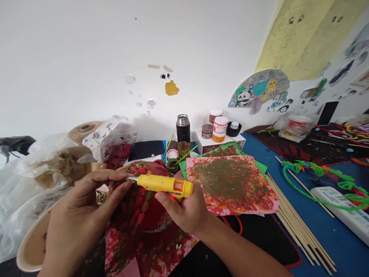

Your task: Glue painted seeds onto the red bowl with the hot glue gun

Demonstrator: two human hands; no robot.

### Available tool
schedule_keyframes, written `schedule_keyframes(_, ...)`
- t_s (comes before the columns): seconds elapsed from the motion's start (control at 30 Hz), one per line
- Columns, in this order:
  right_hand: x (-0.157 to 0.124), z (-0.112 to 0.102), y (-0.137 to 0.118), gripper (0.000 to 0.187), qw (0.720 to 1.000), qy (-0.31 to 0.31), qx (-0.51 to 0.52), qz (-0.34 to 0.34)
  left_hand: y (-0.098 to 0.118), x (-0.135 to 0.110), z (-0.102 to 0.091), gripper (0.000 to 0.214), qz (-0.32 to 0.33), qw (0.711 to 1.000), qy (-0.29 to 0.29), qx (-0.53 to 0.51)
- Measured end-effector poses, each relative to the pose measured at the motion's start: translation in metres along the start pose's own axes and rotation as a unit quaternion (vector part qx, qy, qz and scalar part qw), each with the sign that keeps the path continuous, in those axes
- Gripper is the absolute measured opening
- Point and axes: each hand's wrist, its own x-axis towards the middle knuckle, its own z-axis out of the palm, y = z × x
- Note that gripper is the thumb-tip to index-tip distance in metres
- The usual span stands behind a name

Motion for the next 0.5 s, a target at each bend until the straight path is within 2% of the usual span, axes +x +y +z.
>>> schedule_keyframes(0.27, 0.0001, 0.0001, 0.0001, 0.046, 1.000, 0.002, 0.001, 0.000, -0.0051, -0.0006, -0.0034, 0.047, -0.002, 1.000, 0.003, 0.008)
schedule_keyframes(0.5, -0.0021, 0.0007, 0.0023, 0.051, 1.000, -0.008, -0.014, 0.009, 0.0002, -0.0036, -0.0008, 0.041, -0.004, 1.000, 0.008, -0.010)
